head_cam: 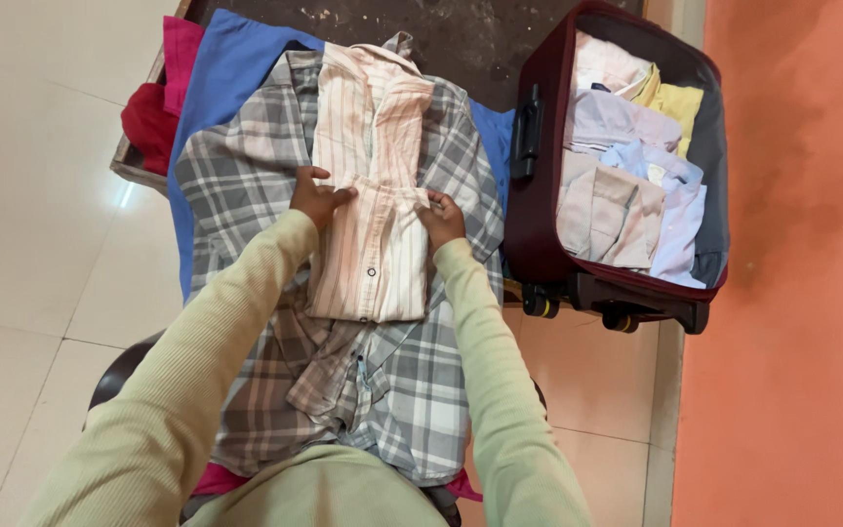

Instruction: The person folds a striped long-sleeve shirt on a chair, buttoning the collar and sleeves, smoothing the fabric, and folding it into a compact rectangle. The folded shirt is then placed into an open suitcase. The person then begins folding a plaid shirt.

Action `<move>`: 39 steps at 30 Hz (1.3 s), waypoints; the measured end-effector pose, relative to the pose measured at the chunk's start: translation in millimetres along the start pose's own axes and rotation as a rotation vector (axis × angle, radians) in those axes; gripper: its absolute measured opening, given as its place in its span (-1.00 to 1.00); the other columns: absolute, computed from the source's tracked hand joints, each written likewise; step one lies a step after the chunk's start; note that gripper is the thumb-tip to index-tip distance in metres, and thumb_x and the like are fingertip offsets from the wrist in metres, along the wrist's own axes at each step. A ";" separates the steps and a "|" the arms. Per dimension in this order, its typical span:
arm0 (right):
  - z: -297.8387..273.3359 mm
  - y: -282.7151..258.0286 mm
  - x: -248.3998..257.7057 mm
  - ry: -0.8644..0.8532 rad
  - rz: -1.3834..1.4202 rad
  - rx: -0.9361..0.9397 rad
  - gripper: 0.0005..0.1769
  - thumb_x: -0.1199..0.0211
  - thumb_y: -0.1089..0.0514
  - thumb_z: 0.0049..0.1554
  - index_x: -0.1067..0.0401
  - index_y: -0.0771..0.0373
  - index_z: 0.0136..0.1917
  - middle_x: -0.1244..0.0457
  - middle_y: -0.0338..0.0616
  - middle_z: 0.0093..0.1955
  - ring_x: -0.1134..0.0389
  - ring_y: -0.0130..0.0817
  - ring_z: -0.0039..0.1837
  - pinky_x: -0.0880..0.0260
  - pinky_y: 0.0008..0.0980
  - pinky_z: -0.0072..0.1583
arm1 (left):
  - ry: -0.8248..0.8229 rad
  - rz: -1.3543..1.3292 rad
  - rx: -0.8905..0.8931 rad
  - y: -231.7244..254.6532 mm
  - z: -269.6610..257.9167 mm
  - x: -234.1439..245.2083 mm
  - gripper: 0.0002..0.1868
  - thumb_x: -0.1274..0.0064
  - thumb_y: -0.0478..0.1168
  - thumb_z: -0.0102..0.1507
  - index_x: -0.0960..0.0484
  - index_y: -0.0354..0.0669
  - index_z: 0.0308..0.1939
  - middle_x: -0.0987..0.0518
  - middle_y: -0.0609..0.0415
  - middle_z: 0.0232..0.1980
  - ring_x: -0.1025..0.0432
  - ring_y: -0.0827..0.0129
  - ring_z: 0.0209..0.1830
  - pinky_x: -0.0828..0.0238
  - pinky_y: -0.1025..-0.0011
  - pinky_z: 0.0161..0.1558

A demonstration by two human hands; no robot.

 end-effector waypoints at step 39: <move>-126.0 -98.1 -8.7 -0.018 -1.033 0.141 -0.55 -0.16 0.02 0.25 -0.34 0.28 0.32 -0.36 0.04 0.07 -0.41 -0.03 0.02 -0.46 -0.11 0.04 | -0.036 1.096 -0.724 71.2 -125.3 20.6 -0.57 0.03 -0.28 0.42 -0.40 -0.16 0.39 -0.45 -0.12 0.45 -0.45 0.01 0.34 -0.50 0.19 0.30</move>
Point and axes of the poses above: each hand's wrist, its own z-axis towards the middle knuckle, its own x-axis out of the back of the hand, y = z × x, the point moved 10 cm from there along z, towards the middle knuckle
